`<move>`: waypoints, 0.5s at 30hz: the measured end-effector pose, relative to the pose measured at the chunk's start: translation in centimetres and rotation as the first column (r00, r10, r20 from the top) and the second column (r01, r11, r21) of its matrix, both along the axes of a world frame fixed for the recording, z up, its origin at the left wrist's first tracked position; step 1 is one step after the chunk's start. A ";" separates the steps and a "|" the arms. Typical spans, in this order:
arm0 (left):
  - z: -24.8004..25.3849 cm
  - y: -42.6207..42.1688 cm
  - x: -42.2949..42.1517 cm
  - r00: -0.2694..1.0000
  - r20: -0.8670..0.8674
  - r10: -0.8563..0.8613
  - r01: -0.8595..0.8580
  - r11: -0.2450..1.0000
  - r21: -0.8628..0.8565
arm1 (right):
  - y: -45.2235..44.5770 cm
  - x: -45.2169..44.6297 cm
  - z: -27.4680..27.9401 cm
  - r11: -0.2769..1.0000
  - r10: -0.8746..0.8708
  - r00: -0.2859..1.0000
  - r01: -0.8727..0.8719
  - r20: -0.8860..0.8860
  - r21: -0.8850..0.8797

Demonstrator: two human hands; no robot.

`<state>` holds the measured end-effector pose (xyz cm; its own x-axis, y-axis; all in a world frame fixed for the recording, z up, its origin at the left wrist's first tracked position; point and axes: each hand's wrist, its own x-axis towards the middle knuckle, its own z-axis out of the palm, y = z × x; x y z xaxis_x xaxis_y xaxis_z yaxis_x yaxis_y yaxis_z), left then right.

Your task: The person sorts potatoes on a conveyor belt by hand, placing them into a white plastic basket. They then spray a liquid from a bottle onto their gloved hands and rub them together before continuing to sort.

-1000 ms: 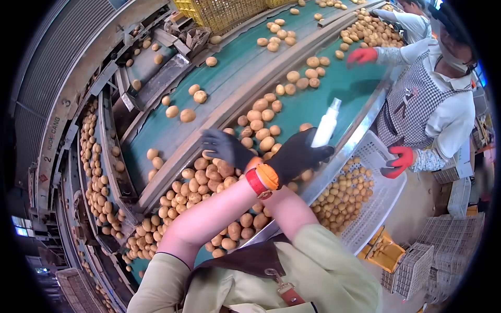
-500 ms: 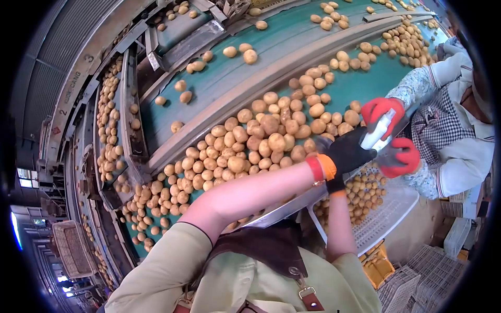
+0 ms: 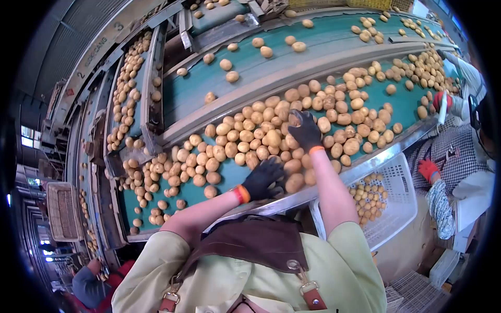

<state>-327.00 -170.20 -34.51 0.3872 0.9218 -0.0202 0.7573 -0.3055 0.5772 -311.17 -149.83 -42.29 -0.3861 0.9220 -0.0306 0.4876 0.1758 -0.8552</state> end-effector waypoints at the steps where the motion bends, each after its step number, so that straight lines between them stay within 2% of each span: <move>1: 0.3 -3.0 -3.7 0.997 -0.014 -0.079 0.080 0.996 0.042 | -1.4 -1.9 0.0 1.000 0.007 1.000 -0.007 0.004 0.003; 3: 2.4 -6.3 -6.0 0.999 -0.006 0.033 -0.034 0.993 -0.110 | -3.7 -3.9 0.2 1.000 0.027 1.000 -0.027 -0.005 -0.009; 4: 3.2 -7.9 -7.0 0.999 0.003 0.033 -0.032 0.993 -0.110 | -5.1 -5.0 0.4 0.999 0.043 0.998 -0.044 -0.034 -0.023; 6: 4.0 -10.0 -9.6 0.959 -0.201 0.200 -0.207 0.978 -0.017 | -7.8 -7.6 0.6 0.990 0.104 0.987 -0.114 -0.123 -0.084; 7: 3.3 -11.0 -11.7 0.949 -0.216 0.231 -0.242 0.970 -0.024 | -9.4 -9.4 0.7 0.976 0.139 0.974 -0.165 -0.177 -0.140; 9: 3.9 -12.4 -15.2 0.911 -0.328 0.250 -0.280 0.959 -0.046 | -12.2 -13.2 0.9 0.853 0.161 0.952 -0.266 -0.259 -0.449; 10: 3.5 -14.0 -16.5 0.889 -0.350 0.296 -0.324 0.946 -0.023 | -13.3 -15.3 0.6 0.847 0.174 0.951 -0.277 -0.255 -0.453; 12: 3.2 -16.2 -19.0 0.826 -0.385 0.411 -0.448 0.894 -0.007 | -13.7 -19.2 -0.3 0.621 0.020 0.719 -0.554 -0.695 -0.555; 13: 1.8 -17.8 -20.8 0.784 -0.408 0.469 -0.513 0.858 0.000 | -11.3 -20.3 1.9 0.230 -0.146 0.731 -0.630 -0.666 -0.742; 14: 1.0 -19.4 -22.4 0.721 -0.459 0.519 -0.566 0.824 0.042 | -9.6 -22.3 0.1 0.373 0.098 0.612 -0.754 -0.785 -0.541; 15: 1.0 -20.8 -24.4 0.656 -0.507 0.560 -0.609 0.789 0.083 | -7.9 -24.7 -1.4 0.447 0.349 0.470 -0.844 -0.811 -0.296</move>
<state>-351.37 -191.03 -33.51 -0.3165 0.9386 -0.1373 0.9402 0.3296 0.0863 -335.86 -157.77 -43.67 -0.9672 0.2527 0.0245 -0.1413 -0.4555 -0.8789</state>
